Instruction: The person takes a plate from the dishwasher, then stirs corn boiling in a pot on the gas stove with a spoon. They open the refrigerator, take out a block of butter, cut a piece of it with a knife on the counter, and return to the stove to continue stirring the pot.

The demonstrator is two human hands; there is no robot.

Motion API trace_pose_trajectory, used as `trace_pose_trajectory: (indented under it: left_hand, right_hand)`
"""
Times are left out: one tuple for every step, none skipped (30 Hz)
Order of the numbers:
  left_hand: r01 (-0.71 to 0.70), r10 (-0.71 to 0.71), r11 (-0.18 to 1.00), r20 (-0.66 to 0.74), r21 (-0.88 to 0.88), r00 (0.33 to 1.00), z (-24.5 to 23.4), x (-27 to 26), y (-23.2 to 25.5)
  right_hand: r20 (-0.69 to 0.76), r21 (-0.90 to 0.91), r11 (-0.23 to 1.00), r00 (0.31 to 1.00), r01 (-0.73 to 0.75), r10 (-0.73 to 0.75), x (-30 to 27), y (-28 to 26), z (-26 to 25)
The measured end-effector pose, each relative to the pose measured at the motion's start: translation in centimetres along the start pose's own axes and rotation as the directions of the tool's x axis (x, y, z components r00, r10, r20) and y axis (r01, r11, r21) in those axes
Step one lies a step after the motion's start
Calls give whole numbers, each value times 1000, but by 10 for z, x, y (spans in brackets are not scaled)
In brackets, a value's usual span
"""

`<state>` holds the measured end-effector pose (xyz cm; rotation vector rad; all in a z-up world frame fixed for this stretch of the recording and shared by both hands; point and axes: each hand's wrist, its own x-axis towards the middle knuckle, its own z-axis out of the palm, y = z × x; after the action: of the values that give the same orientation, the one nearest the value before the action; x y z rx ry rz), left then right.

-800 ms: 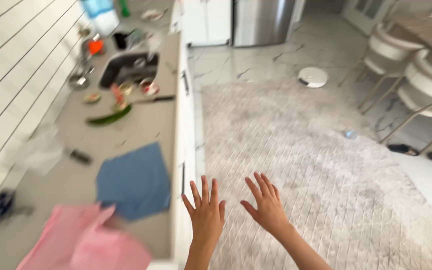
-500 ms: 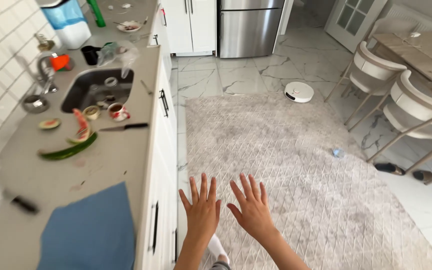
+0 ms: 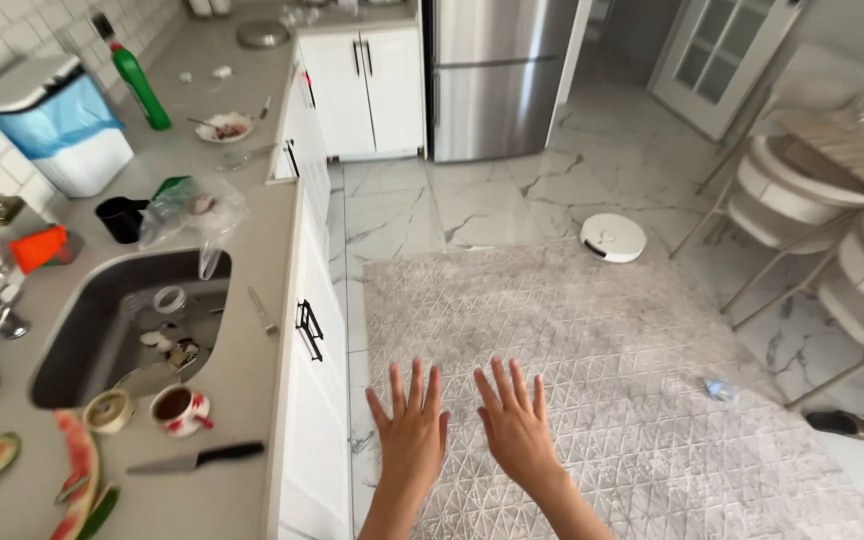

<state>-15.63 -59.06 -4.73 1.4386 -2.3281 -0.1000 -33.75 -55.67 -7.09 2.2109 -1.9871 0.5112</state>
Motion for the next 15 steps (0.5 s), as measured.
trace_pose_trajectory:
  left_hand:
    - [8, -8, 1000, 15, 2, 1000, 9, 23, -10]
    - [-6, 6, 1000, 40, 12, 999, 19, 46, -21]
    - [-20, 19, 1000, 64, 20, 998, 30, 70, -32]
    - [-12, 11, 1000, 78, 20, 997, 41, 92, -43]
    - [-25, 24, 1000, 73, 8, 997, 53, 118, -54]
    - [-38, 38, 999, 69, -3, 997, 64, 144, -66]
    - [-28, 28, 1000, 78, -4, 997, 77, 169, -78]
    - [-41, 41, 999, 39, 19, 998, 89, 194, -91]
    - [-51, 51, 998, -3, 39, 999, 101, 221, -101]
    - [-39, 39, 999, 4, 33, 999, 102, 240, -109]
    - [-17, 15, 999, 37, 33, 999, 101, 271, -120]
    - [6, -8, 999, 71, 33, 997, 98, 301, -132]
    - [9, -11, 999, 52, 38, 999, 108, 329, -148]
    - [30, -31, 999, 27, 40, 999, 118, 356, -164]
    - [56, -56, 998, 12, 37, 998, 128, 378, -181]
  right_hand:
    - [14, 9, 1000, 1000, -1, 1, 20, 6, 10]
    - [10, 10, 1000, 1000, -24, 24, 40, 12, 20]
    - [7, 9, 999, 999, -45, 45, 61, 19, 31]
    - [21, 16, 999, 999, -46, 45, 82, 27, 45]
    - [-10, 20, 999, 999, -36, 36, 106, 37, 59]
    - [-40, 25, 999, 999, -27, 28, 130, 47, 73]
    - [-28, 29, 999, 999, -24, 24, 157, 55, 84]
    - [-11, 24, 999, 999, -33, 33, 185, 62, 93]
    - [6, 15, 999, 999, -39, 39, 213, 72, 100]
    - [20, 15, 999, 999, -33, 33, 236, 81, 112]
    - [26, 20, 1000, 1000, -17, 17, 271, 92, 124]
    - [33, 25, 1000, 999, -2, 1, 307, 101, 135]
    - [18, 24, 1000, 1000, 12, -12, 340, 108, 145]
    - [0, 17, 999, 999, 40, -40, 374, 115, 156]
    - [-6, 12, 998, 998, 69, -69, 402, 118, 168]
